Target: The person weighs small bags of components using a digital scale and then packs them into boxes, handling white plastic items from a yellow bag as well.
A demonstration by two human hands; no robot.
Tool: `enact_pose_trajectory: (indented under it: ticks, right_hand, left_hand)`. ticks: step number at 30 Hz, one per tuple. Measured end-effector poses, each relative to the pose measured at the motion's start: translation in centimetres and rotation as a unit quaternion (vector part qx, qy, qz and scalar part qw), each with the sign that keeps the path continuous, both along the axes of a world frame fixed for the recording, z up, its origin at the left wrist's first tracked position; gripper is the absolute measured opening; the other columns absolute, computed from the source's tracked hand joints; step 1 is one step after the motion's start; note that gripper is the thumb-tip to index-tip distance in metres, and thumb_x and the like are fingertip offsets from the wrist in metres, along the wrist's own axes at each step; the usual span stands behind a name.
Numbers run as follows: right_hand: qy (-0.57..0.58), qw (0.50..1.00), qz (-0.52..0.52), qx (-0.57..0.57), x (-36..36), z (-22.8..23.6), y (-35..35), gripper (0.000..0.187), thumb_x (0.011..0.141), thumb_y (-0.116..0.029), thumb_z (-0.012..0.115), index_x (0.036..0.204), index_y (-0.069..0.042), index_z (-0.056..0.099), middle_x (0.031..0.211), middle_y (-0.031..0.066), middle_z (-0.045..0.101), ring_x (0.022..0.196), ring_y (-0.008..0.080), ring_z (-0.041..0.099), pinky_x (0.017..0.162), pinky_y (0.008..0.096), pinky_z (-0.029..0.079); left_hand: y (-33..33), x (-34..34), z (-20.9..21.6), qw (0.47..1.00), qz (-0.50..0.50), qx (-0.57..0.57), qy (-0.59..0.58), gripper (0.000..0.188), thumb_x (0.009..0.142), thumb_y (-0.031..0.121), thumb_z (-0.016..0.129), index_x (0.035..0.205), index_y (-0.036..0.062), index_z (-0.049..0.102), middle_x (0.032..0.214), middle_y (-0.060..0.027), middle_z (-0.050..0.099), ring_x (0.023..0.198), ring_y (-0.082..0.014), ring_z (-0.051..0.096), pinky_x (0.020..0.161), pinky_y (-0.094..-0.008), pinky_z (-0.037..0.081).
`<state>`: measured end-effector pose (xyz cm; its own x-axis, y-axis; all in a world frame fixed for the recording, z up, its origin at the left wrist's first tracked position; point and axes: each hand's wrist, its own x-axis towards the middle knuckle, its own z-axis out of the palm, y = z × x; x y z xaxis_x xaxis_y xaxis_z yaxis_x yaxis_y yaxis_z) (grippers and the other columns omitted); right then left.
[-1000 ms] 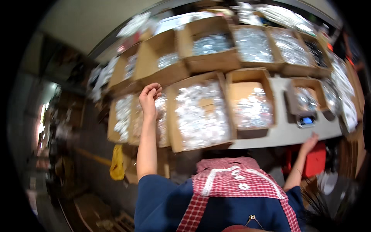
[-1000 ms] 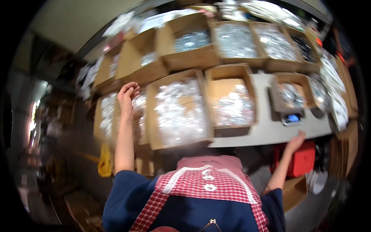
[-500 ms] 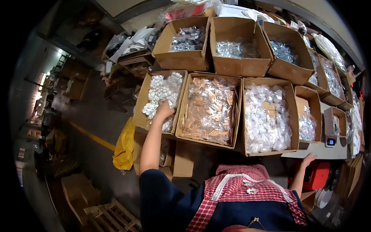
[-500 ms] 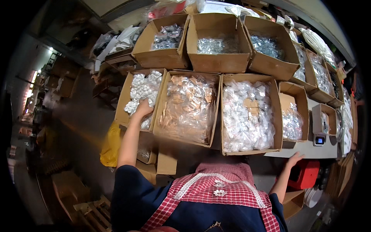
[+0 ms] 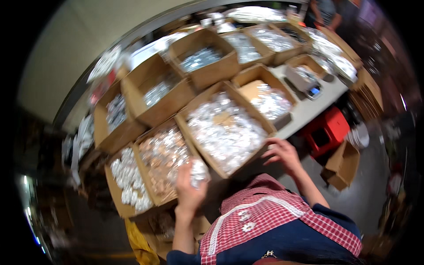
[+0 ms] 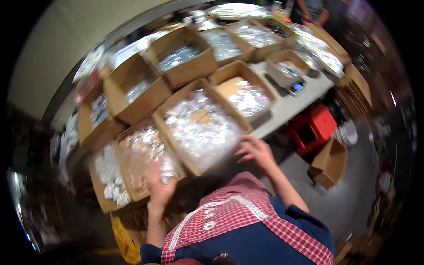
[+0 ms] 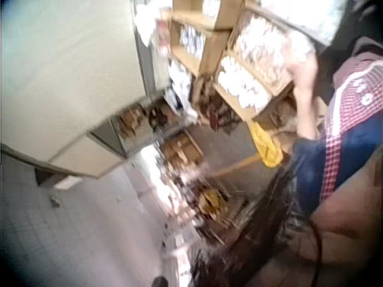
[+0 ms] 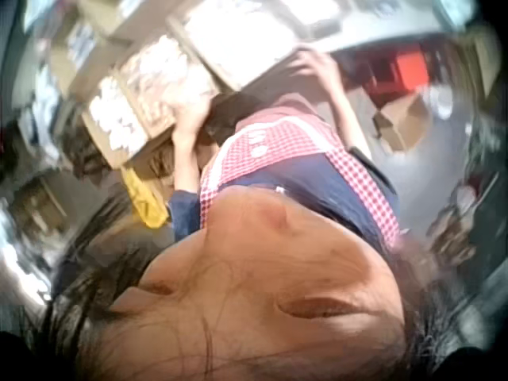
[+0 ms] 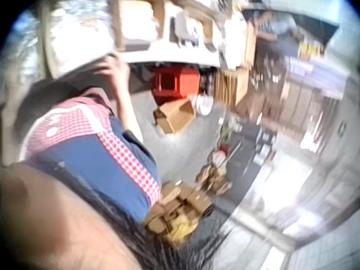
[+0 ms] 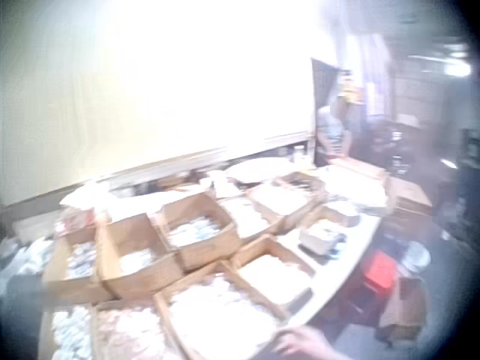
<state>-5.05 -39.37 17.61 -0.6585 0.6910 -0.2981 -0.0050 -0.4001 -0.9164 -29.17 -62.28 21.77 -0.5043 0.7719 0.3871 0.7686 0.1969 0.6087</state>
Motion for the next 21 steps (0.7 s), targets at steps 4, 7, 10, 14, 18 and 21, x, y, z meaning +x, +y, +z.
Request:
enact_pose_trajectory:
  ticks: [4,7,10,14,18,21]
  right_hand:
    - [0.055,0.965,0.254,-0.031,-0.5,-0.3,-2.3,0.034,0.090,-0.019,0.056,0.118,-0.002,0.049,0.095,0.0154,0.059,0.068,0.0221,0.065,0.059,0.0324,0.057]
    - [-0.003,0.984,0.173,-0.040,2.2,0.2,0.8,0.025,0.086,-0.018,0.061,0.105,-0.002,0.055,0.082,0.0094,0.060,0.058,0.0181,0.061,0.051,0.0301,0.053]
    - [0.074,0.996,0.034,0.025,5.0,0.3,9.5,0.031,0.086,-0.021,0.061,0.109,-0.001,0.053,0.087,0.0102,0.061,0.079,0.0202,0.064,0.070,0.0326,0.054]
    - [0.222,0.962,-0.144,-0.064,5.9,5.4,17.7,0.036,0.089,-0.028,0.055,0.112,0.000,0.052,0.098,0.0105,0.060,0.100,0.0236,0.061,0.085,0.0394,0.053]
    - [0.046,0.986,0.130,0.092,3.8,-3.5,17.9,0.027,0.082,-0.012,0.058,0.106,0.000,0.059,0.089,0.0079,0.067,0.076,0.0133,0.065,0.070,0.0246,0.051]
    - [0.025,0.946,0.311,0.089,1.6,-4.9,8.9,0.026,0.088,-0.010,0.055,0.113,-0.003,0.059,0.098,0.0061,0.067,0.086,0.0150,0.065,0.073,0.0252,0.051]
  left_hand:
    - [7.2,9.1,0.3,0.964,-0.252,-0.058,-0.061,0.058,0.070,0.012,0.072,0.123,0.0022,0.050,0.119,-0.0205,0.049,0.108,-0.0383,0.050,0.092,-0.0417,0.042]
    - [9.3,11.7,2.1,0.956,-0.277,-0.095,-0.003,0.055,0.073,0.011,0.070,0.124,0.0030,0.050,0.127,-0.0202,0.042,0.115,-0.0381,0.045,0.097,-0.0422,0.038]
    - [9.6,12.2,0.5,0.973,-0.185,-0.050,-0.128,0.052,0.078,0.008,0.066,0.126,0.0031,0.048,0.131,-0.0183,0.040,0.117,-0.0311,0.046,0.092,-0.0385,0.045]
    - [9.3,14.2,-1.6,0.950,-0.045,0.070,-0.300,0.051,0.086,0.005,0.058,0.131,-0.0040,0.036,0.130,-0.0178,0.040,0.116,-0.0253,0.047,0.082,-0.0316,0.050]
    - [6.8,15.7,-3.8,0.963,-0.015,-0.040,-0.267,0.043,0.086,0.008,0.059,0.126,-0.0014,0.046,0.122,-0.0158,0.049,0.106,-0.0253,0.054,0.082,-0.0320,0.050]
    - [4.1,17.9,-5.7,0.950,0.037,-0.090,-0.298,0.030,0.086,0.011,0.059,0.114,0.0015,0.058,0.109,-0.0144,0.062,0.100,-0.0232,0.061,0.086,-0.0324,0.048]
